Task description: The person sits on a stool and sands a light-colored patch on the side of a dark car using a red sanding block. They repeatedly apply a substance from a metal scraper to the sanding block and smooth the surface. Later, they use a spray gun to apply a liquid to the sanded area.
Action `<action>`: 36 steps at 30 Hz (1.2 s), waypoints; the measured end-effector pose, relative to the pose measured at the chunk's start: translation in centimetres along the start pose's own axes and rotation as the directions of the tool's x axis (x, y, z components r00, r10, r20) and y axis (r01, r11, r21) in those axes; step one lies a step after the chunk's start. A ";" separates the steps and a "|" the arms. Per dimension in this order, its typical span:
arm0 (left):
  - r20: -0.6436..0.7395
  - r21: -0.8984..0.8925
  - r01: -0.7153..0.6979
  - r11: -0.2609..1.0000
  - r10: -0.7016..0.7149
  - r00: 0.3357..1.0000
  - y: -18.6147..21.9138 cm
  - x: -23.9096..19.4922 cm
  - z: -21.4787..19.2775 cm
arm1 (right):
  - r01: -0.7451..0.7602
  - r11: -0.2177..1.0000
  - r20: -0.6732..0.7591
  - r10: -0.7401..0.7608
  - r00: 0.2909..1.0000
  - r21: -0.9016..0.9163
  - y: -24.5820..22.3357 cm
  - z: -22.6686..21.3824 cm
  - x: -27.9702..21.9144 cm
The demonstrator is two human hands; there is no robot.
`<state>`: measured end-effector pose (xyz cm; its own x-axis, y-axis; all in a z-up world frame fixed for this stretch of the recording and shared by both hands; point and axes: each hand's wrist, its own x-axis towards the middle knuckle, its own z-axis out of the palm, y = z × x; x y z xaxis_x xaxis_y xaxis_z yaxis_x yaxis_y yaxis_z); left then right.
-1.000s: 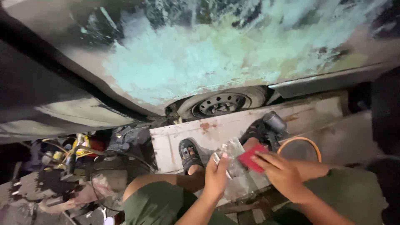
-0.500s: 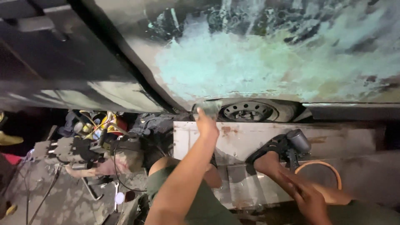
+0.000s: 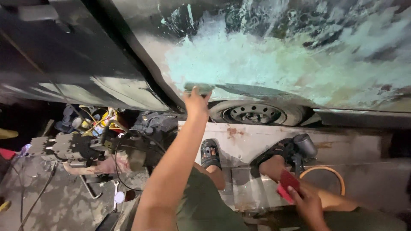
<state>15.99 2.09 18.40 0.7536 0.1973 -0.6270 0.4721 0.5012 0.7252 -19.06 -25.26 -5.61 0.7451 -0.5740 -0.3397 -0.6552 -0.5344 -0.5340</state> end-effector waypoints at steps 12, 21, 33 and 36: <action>-0.055 -0.539 0.106 0.836 -0.160 0.986 -14.5 -1.5 -9.7 | -0.233 -0.043 0.235 0.041 0.971 0.972 -16.6 5.2 9.7; -0.090 -0.159 0.107 0.982 -0.122 0.988 -18.7 0.9 -9.4 | -0.145 -0.589 0.130 -0.067 0.989 0.795 -25.2 1.8 17.9; -0.012 -0.256 0.105 0.961 -0.112 0.994 -19.2 1.8 -9.8 | 0.247 0.035 -0.246 -0.028 0.969 0.968 -28.4 -10.8 8.7; -0.040 -0.286 0.135 0.949 -0.153 0.987 -18.4 0.8 -8.9 | 0.479 0.384 -0.492 -0.073 0.868 0.789 -26.0 -9.5 7.6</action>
<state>3.83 0.55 2.00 0.6536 0.1520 -0.7414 0.4189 0.7432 0.5216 2.40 -21.60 13.01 0.6327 -0.7643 0.1246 0.2042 0.0095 -0.9789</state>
